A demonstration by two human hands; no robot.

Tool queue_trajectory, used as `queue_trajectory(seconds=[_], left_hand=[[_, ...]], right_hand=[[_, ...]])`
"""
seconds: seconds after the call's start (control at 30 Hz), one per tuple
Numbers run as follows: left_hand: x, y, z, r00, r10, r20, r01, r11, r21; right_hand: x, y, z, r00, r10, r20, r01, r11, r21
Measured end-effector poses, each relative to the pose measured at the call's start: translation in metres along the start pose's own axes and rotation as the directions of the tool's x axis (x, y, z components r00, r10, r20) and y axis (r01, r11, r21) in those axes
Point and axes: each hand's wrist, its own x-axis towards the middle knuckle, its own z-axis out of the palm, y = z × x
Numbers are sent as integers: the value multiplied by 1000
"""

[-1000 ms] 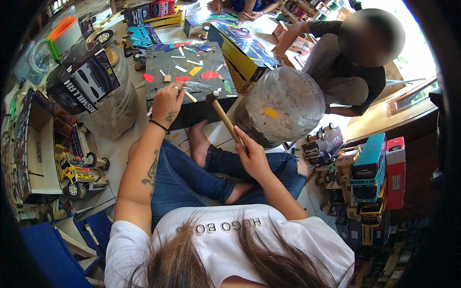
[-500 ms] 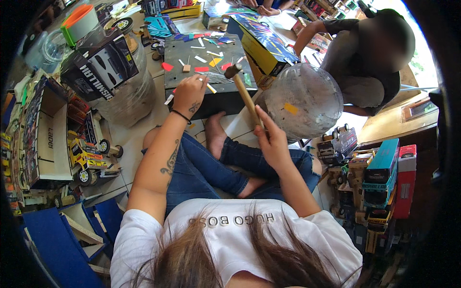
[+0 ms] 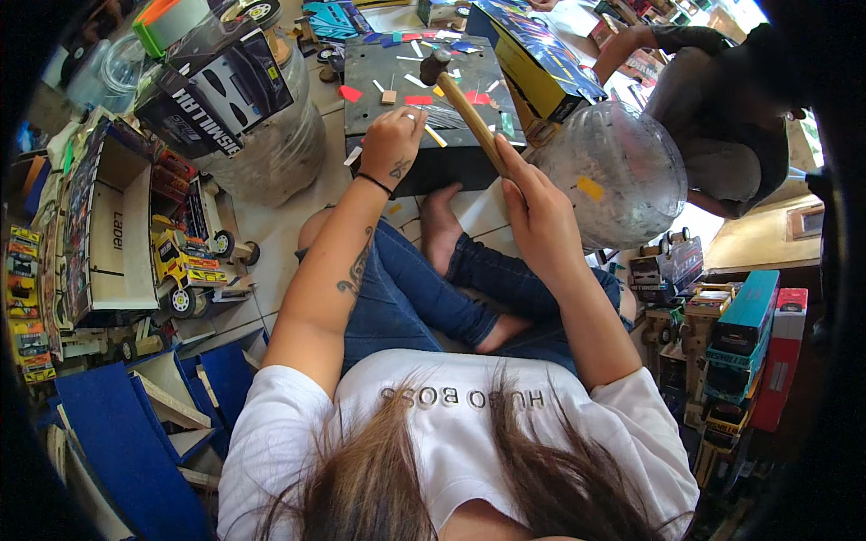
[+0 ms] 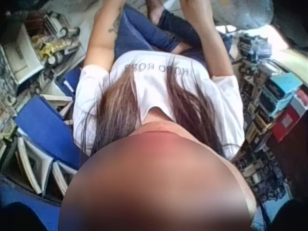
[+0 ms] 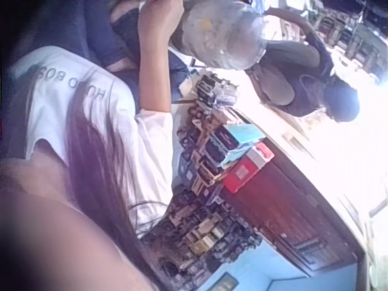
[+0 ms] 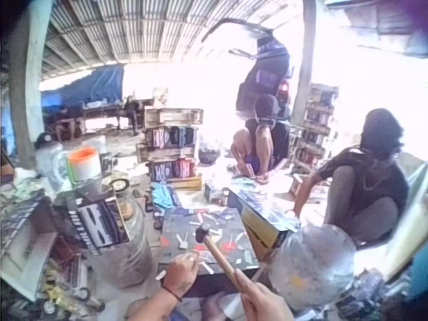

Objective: The person sits on the floor and repeatedly places small wooden blocks on a black work surface, then uses a hammer to tap them. They occasionally reach into a large plastic container to retrieve more blocks and continue the process.

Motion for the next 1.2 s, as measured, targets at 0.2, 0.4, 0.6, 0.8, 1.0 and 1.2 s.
queue_trajectory(seconds=[0.2, 0.4, 0.6, 0.8, 1.0, 1.2], left_hand=[[0, -3, 3, 999, 31, -19, -31, 999, -17], [-2, -3, 4, 999, 36, -34, -36, 999, -13], [-3, -5, 6, 999, 37, -40, -37, 999, -18], [-4, -5, 7, 999, 37, -35, -38, 999, -17], [-4, -5, 7, 998, 39, -43, -40, 999, -23], [-5, -5, 9, 997, 43, -58, -44, 999, -16]], right_hand=[[6, 4, 1, 999, 19, 47, -16, 998, -65], [8, 6, -5, 1000, 0, 29, 1, 1000, -27], [9, 6, -6, 999, -2, 46, 3, 1000, -31], [10, 6, -10, 999, 16, 43, -13, 998, -59], [10, 7, -8, 998, 15, 66, -12, 999, -51], [9, 8, -5, 999, -4, 47, 5, 1000, -28]])
